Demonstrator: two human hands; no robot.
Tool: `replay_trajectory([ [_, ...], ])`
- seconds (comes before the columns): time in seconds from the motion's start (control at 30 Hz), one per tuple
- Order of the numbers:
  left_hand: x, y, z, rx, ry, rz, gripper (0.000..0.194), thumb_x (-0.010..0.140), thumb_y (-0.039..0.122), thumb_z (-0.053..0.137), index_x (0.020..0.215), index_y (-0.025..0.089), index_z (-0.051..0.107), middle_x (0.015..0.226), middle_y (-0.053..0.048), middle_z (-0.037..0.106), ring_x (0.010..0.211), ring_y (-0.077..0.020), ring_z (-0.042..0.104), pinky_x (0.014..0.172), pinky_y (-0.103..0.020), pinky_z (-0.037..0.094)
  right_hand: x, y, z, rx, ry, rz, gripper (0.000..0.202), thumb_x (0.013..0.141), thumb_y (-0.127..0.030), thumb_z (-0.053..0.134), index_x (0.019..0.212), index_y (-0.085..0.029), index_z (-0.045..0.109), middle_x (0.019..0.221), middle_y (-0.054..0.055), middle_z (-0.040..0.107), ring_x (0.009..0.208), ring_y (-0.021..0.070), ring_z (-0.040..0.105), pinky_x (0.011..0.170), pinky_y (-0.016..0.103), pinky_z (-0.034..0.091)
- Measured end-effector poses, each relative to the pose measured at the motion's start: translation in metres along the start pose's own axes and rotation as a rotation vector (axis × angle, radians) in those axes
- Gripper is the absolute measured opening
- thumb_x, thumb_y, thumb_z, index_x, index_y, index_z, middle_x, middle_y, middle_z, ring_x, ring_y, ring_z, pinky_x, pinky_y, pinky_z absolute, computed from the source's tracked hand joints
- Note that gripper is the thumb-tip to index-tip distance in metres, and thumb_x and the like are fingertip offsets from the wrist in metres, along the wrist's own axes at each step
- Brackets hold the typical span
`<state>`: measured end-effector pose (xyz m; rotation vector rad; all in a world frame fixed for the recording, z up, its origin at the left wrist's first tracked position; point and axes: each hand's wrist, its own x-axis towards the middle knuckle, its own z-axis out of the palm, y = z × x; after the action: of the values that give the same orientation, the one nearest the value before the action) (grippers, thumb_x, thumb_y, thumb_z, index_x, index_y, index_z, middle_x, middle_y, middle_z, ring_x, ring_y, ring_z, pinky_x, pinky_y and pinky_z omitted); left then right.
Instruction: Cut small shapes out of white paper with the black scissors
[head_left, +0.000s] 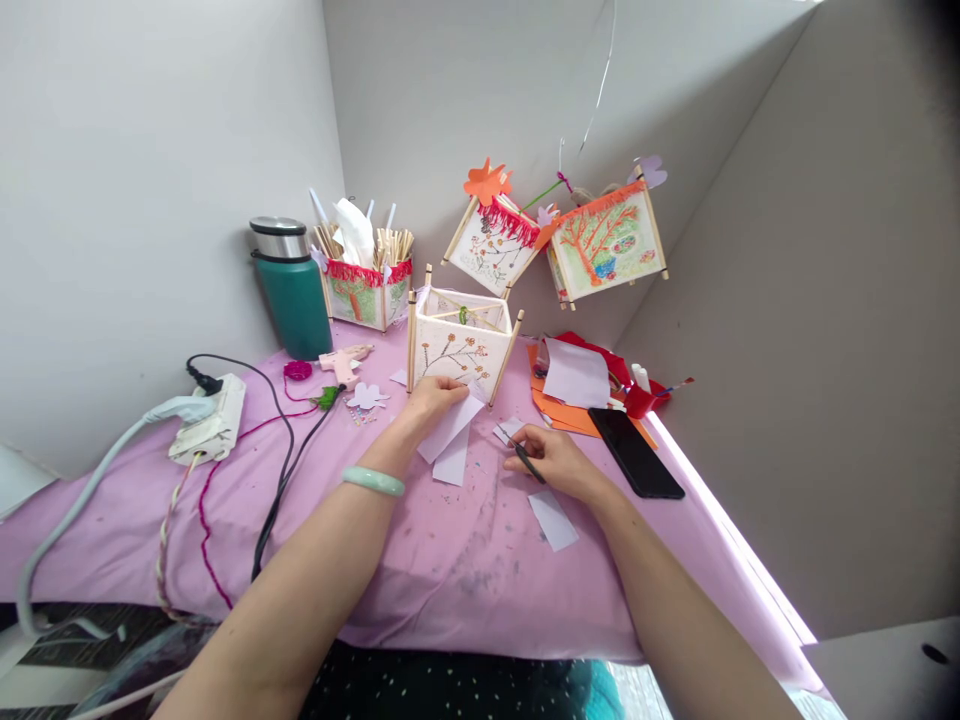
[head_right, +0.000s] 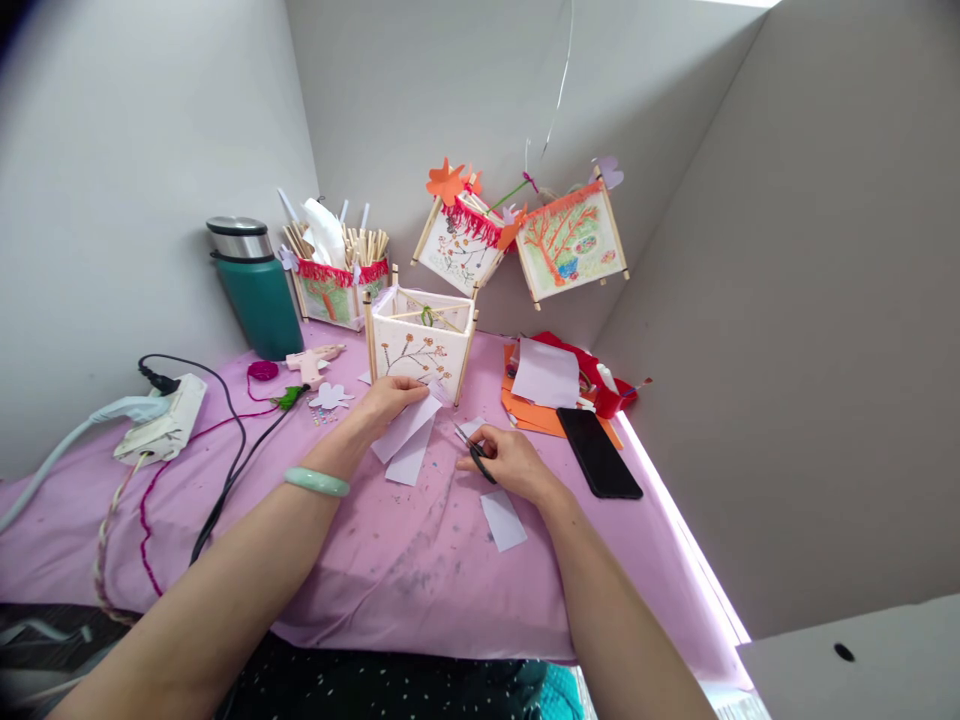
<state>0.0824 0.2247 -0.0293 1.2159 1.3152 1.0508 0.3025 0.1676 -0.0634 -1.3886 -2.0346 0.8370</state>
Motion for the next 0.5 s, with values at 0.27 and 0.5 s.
replay_trajectory([
  [0.27,0.0017,-0.0017,0.0003,0.061,-0.053,0.04,0.014,0.064,0.027,0.071,0.065,0.014,0.065,0.05,0.004,0.051,0.045,-0.007,0.036,0.046,-0.022,0.025,-0.0009,-0.0027,-0.0001,0.012,-0.006,0.009,0.03,0.072,-0.047,0.069,0.084,-0.02,0.062,0.056,-0.005,0.052,0.052,0.0114,0.047,0.05,0.023,0.03],
  [0.5,0.0086,-0.0087,-0.0009,0.129,0.056,0.086,0.014,0.066,0.028,0.067,0.066,0.014,0.066,0.058,0.0,0.058,0.051,-0.0095,0.043,0.047,-0.022,0.029,-0.0009,-0.0027,-0.0009,0.015,-0.006,0.018,0.03,0.07,-0.046,0.071,0.084,-0.021,0.062,0.057,-0.005,0.052,0.054,0.0116,0.047,0.051,0.023,0.031],
])
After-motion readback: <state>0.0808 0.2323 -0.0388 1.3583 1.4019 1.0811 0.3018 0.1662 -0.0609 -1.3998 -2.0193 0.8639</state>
